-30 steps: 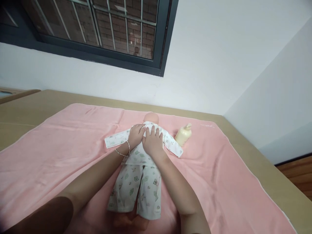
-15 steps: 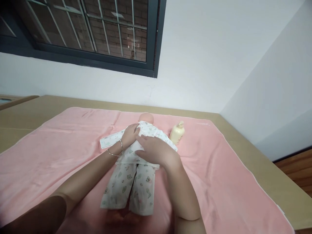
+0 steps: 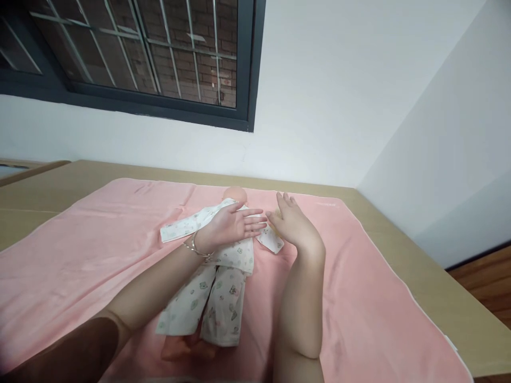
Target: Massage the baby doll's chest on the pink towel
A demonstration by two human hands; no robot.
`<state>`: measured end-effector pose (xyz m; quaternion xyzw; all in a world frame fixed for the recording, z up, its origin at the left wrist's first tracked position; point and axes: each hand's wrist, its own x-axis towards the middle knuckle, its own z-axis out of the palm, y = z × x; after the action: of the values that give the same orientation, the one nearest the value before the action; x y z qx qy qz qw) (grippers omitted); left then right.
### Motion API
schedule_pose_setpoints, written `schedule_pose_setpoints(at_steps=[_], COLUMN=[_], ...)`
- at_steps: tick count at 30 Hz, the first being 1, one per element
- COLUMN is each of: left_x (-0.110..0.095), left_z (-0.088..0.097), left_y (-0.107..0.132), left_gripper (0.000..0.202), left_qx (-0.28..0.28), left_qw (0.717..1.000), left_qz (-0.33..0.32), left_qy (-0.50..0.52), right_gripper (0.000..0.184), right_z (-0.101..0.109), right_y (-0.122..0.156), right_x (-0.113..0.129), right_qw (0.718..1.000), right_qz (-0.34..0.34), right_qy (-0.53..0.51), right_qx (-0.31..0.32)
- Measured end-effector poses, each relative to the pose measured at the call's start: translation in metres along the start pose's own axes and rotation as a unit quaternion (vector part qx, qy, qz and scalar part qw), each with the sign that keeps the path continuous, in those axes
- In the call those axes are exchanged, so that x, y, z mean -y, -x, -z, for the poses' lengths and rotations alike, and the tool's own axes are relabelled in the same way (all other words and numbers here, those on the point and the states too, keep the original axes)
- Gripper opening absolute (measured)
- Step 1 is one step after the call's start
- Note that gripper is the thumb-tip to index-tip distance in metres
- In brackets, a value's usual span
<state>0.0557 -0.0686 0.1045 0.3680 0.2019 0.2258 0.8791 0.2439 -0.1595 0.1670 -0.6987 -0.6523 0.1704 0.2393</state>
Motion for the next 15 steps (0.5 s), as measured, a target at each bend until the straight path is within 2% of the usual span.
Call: schedule_pose_setpoints(at_steps=[3,7,9,12,15], left_x=[0.000,0.009,0.014,0.019,0.021], left_z=[-0.010,-0.017,-0.018,-0.018,-0.018], left_y=[-0.029,-0.061,-0.071,-0.077,-0.077], left_gripper=[0.055,0.061,0.063,0.064,0.065], left_qx=[-0.025,-0.057,-0.053,-0.043,-0.033], left_qw=[0.993,0.981,0.977,0.971,0.966], left_qz=[-0.014,-0.009,-0.018,-0.032,-0.038], left_qy=[0.117,0.186,0.205,0.232,0.253], right_gripper=[0.074,0.066,0.062,0.052,0.046], right_z=[-0.008,-0.019,-0.024,-0.029,-0.030], right_y=[-0.019,-0.046,-0.054,-0.059,-0.059], right_x=[-0.009,-0.024,-0.029,-0.035,-0.034], right_qw=[0.999,0.990,0.993,0.996,0.992], right_qz=[0.020,0.076,0.053,0.009,0.000], right_qy=[-0.014,-0.016,0.018,0.079,0.126], right_qx=[-0.023,-0.117,-0.106,-0.050,-0.017])
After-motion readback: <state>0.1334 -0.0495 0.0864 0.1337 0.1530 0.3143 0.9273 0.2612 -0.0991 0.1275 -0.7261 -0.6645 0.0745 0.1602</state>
